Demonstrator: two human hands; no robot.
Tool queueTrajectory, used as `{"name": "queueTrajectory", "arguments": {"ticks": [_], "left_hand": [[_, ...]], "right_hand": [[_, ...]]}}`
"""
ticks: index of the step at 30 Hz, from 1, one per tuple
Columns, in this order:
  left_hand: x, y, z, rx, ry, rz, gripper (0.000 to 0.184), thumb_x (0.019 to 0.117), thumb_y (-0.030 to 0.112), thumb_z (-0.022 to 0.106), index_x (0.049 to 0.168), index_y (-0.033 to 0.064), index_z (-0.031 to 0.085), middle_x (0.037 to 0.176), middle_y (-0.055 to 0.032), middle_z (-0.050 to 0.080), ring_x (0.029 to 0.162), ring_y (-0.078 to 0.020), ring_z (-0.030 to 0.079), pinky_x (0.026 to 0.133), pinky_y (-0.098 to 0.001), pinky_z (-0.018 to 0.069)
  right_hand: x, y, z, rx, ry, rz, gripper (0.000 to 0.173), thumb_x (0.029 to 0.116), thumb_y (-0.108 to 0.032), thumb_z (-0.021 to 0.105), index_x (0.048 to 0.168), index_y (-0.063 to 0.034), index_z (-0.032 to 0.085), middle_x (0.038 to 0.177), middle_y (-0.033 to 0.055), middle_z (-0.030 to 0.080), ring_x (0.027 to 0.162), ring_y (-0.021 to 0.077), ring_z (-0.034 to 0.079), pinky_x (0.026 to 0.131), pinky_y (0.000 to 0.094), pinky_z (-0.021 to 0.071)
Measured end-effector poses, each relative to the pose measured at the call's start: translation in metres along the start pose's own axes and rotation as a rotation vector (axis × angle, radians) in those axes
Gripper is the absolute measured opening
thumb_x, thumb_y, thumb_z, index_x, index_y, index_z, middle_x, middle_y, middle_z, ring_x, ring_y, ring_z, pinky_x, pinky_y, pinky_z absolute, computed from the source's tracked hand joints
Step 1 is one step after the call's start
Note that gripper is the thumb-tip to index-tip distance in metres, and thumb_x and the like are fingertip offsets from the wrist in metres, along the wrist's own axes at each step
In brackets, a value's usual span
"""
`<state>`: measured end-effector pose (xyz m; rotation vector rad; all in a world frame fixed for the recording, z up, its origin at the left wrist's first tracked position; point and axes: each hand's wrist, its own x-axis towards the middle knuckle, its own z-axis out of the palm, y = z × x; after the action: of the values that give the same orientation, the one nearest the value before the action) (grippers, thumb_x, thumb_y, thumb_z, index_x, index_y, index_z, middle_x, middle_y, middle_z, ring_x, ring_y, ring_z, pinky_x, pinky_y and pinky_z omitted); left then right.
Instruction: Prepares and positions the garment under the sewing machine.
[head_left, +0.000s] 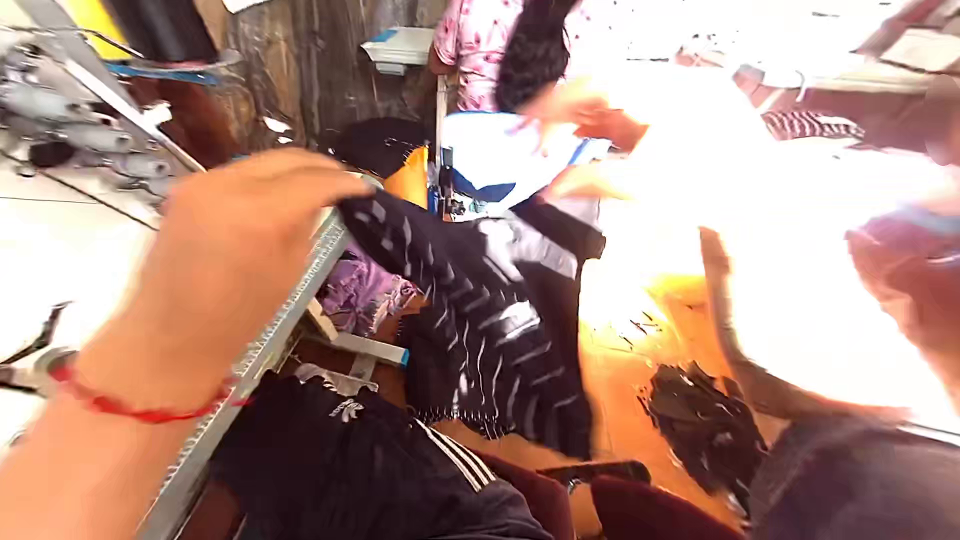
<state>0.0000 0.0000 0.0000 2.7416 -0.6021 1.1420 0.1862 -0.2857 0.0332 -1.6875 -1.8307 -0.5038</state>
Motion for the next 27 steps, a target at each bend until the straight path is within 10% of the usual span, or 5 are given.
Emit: {"name": "queueTrajectory", "arguments": {"ticks": [3,8,13,18,27], "left_hand": [[0.019,0.051,0.055,-0.225,0.141,0.138,0.022,0.0992,0.001,0.054,0.096,0.0018,0.075,0.111,-0.0119,0.075,0.106,-0.0218,0.072,0.093,-0.0346,0.0568],[-0.054,0.088,0.14,-0.846,0.03,-0.619,0.08,0.0897,0.036,0.074,0.155,0.0092,0.035,0.15,-0.0057,0.052,0.132,-0.0128,0.056,0.105,-0.0373,0.0521],[-0.131,0.074,0.187,-0.684,-0.32,-0.687,0.033,0.0877,0.031,0.075,0.103,0.0015,0.076,0.096,-0.0112,0.077,0.096,-0.0286,0.074,0.094,-0.0575,0.0523],[-0.126,0.003,0.196,-0.487,-0.995,-0.676,0.046,0.1014,0.04,0.063,0.111,-0.0026,0.074,0.106,-0.0227,0.074,0.112,-0.0424,0.066,0.111,-0.0609,0.0355],[-0.072,-0.047,0.255,-0.051,-0.416,-0.464,0.015,0.0914,0.013,0.076,0.098,-0.0008,0.076,0.091,-0.0202,0.075,0.091,-0.0428,0.071,0.1,-0.0688,0.0415]], "right_hand": [[-0.005,-0.027,0.063,0.233,0.012,0.198,0.038,0.086,-0.023,0.08,0.112,0.0025,0.069,0.089,0.0029,0.072,0.064,-0.0012,0.063,0.055,0.0168,0.0535],[-0.036,-0.02,0.103,0.076,0.067,0.467,0.014,0.0942,-0.015,0.067,0.099,-0.0062,0.077,0.075,0.0011,0.071,0.06,0.0011,0.062,0.057,0.0217,0.0516],[-0.066,-0.037,0.101,0.188,0.154,0.652,0.012,0.0927,-0.011,0.069,0.095,-0.0017,0.076,0.083,-0.004,0.073,0.075,-0.0104,0.063,0.071,0.0083,0.0524],[-0.13,0.048,0.117,0.101,0.303,1.241,0.014,0.0996,-0.017,0.064,0.096,-0.0064,0.073,0.074,-0.0036,0.065,0.059,-0.0005,0.054,0.055,0.0195,0.0465],[-0.19,0.111,0.101,0.186,0.593,1.291,0.016,0.1027,-0.004,0.057,0.109,0.0069,0.066,0.091,0.001,0.072,0.082,0.001,0.069,0.082,0.0214,0.059]]}}
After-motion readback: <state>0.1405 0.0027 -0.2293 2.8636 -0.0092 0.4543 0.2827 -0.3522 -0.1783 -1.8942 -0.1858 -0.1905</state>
